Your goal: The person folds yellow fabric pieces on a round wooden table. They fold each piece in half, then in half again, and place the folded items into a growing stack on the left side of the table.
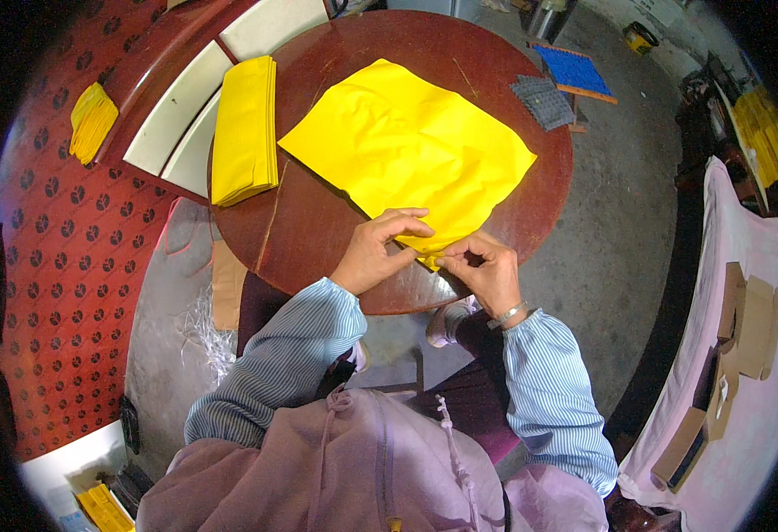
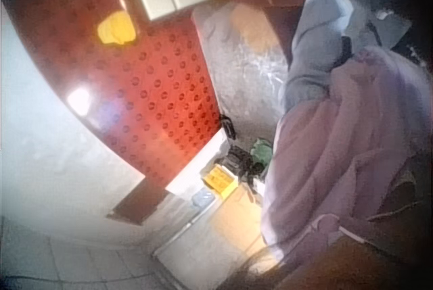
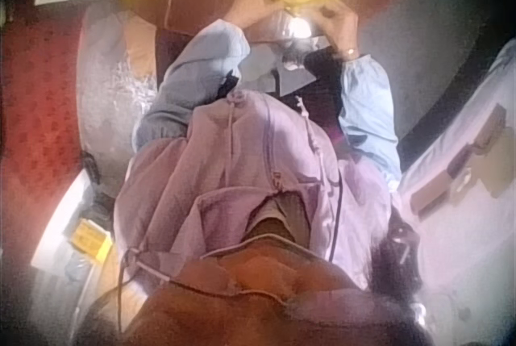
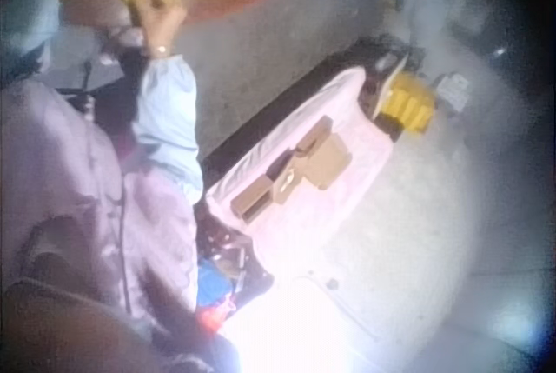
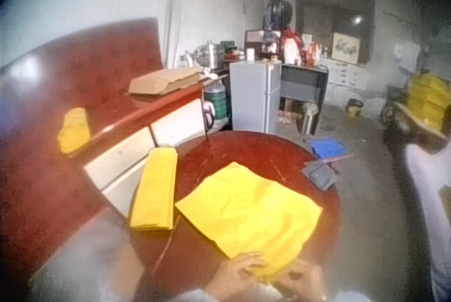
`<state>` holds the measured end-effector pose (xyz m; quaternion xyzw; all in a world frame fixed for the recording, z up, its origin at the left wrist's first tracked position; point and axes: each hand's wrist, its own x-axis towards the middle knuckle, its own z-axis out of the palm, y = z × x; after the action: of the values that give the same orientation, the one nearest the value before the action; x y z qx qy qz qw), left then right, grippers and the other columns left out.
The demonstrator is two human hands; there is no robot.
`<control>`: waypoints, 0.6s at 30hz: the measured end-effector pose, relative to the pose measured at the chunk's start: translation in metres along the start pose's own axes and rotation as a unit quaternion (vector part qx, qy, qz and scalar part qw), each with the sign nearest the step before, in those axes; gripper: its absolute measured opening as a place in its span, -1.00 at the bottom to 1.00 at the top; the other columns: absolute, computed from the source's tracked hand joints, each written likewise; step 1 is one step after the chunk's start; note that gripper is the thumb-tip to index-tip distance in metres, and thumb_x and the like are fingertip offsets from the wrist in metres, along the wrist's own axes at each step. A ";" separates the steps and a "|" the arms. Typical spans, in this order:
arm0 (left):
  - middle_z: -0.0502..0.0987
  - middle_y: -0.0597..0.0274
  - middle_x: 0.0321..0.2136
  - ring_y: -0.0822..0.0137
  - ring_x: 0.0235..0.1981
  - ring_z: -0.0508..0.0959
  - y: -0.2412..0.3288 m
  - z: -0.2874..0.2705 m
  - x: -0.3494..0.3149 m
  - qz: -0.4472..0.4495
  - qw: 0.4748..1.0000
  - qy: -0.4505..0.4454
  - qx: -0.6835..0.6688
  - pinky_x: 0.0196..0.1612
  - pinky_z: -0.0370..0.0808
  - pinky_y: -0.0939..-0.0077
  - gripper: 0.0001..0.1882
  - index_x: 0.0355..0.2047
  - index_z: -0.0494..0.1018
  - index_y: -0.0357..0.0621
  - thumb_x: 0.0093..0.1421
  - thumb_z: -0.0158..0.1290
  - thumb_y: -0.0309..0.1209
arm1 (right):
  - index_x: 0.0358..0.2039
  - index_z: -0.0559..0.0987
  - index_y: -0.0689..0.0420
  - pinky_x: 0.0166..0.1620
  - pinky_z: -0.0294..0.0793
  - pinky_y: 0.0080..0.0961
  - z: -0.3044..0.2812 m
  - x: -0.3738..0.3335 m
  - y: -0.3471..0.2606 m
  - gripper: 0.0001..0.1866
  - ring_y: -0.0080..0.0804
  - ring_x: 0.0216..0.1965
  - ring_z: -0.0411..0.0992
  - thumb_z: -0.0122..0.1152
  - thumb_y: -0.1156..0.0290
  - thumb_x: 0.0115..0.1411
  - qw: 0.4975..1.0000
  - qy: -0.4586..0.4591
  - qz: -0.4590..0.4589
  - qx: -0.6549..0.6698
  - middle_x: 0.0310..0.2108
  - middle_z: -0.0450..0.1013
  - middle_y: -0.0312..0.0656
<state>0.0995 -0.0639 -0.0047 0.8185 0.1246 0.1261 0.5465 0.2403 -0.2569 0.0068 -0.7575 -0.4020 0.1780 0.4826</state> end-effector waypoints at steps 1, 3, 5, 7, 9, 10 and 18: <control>0.58 0.08 0.23 0.09 0.25 0.59 0.001 0.000 0.000 -0.009 1.000 0.001 -0.002 0.34 0.53 0.24 -0.68 0.00 0.66 -0.07 0.24 0.30 -0.58 | -0.31 0.75 0.27 -0.25 0.58 -0.57 0.000 0.000 0.000 -0.84 -0.55 -0.36 0.56 0.58 0.52 0.14 1.000 -0.003 -0.001 0.000 -0.35 0.62 -0.25; 0.58 0.08 0.23 0.10 0.24 0.60 0.002 0.000 0.000 -0.015 1.000 0.002 -0.008 0.34 0.54 0.24 -0.69 0.00 0.67 -0.07 0.25 0.30 -0.58 | -0.30 0.75 0.27 -0.23 0.59 -0.56 -0.001 0.000 0.001 -0.84 -0.54 -0.35 0.57 0.57 0.51 0.16 1.000 -0.010 -0.002 0.000 -0.33 0.63 -0.24; 0.58 0.09 0.23 0.10 0.24 0.60 0.001 0.000 0.000 -0.010 1.000 0.002 -0.018 0.34 0.54 0.26 -0.70 0.00 0.67 -0.07 0.26 0.30 -0.58 | -0.27 0.77 0.25 -0.14 0.62 -0.55 -0.002 0.000 0.002 -0.84 -0.50 -0.27 0.61 0.58 0.49 0.17 1.000 -0.017 0.009 0.003 -0.28 0.66 -0.23; 0.58 0.09 0.23 0.10 0.24 0.60 0.001 0.001 0.000 -0.017 1.000 0.002 -0.022 0.34 0.53 0.26 -0.71 -0.01 0.67 -0.07 0.26 0.31 -0.56 | -0.24 0.78 0.23 -0.08 0.63 -0.53 -0.003 0.001 0.003 -0.84 -0.47 -0.22 0.63 0.58 0.48 0.19 1.000 -0.021 0.014 0.011 -0.25 0.68 -0.23; 0.58 0.10 0.23 0.10 0.24 0.60 -0.001 0.001 0.001 -0.022 0.999 0.002 -0.030 0.35 0.53 0.27 -0.72 -0.01 0.67 -0.07 0.27 0.31 -0.56 | -0.22 0.79 0.23 -0.07 0.63 -0.52 -0.004 0.001 0.003 -0.84 -0.46 -0.21 0.63 0.56 0.47 0.21 0.999 -0.021 0.003 0.026 -0.24 0.68 -0.22; 0.58 0.10 0.23 0.11 0.25 0.60 -0.002 0.002 0.001 -0.024 0.999 0.001 -0.034 0.35 0.53 0.27 -0.72 -0.01 0.67 -0.07 0.27 0.30 -0.55 | -0.21 0.79 0.23 -0.09 0.63 -0.52 -0.004 0.000 0.003 -0.83 -0.46 -0.22 0.63 0.55 0.47 0.21 0.999 -0.022 0.010 0.021 -0.24 0.68 -0.21; 0.59 0.12 0.24 0.11 0.26 0.59 -0.012 0.003 0.002 0.002 0.999 0.011 -0.036 0.35 0.52 0.25 -0.75 0.00 0.66 -0.12 0.32 0.25 -0.52 | -0.24 0.79 0.26 -0.19 0.61 -0.52 -0.004 0.000 0.004 -0.83 -0.49 -0.31 0.62 0.56 0.46 0.19 1.000 -0.011 -0.002 0.002 -0.28 0.69 -0.21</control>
<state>0.1014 -0.0608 -0.0171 0.7971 0.1243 0.1403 0.5741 0.2443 -0.2598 0.0051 -0.7536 -0.4088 0.1860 0.4800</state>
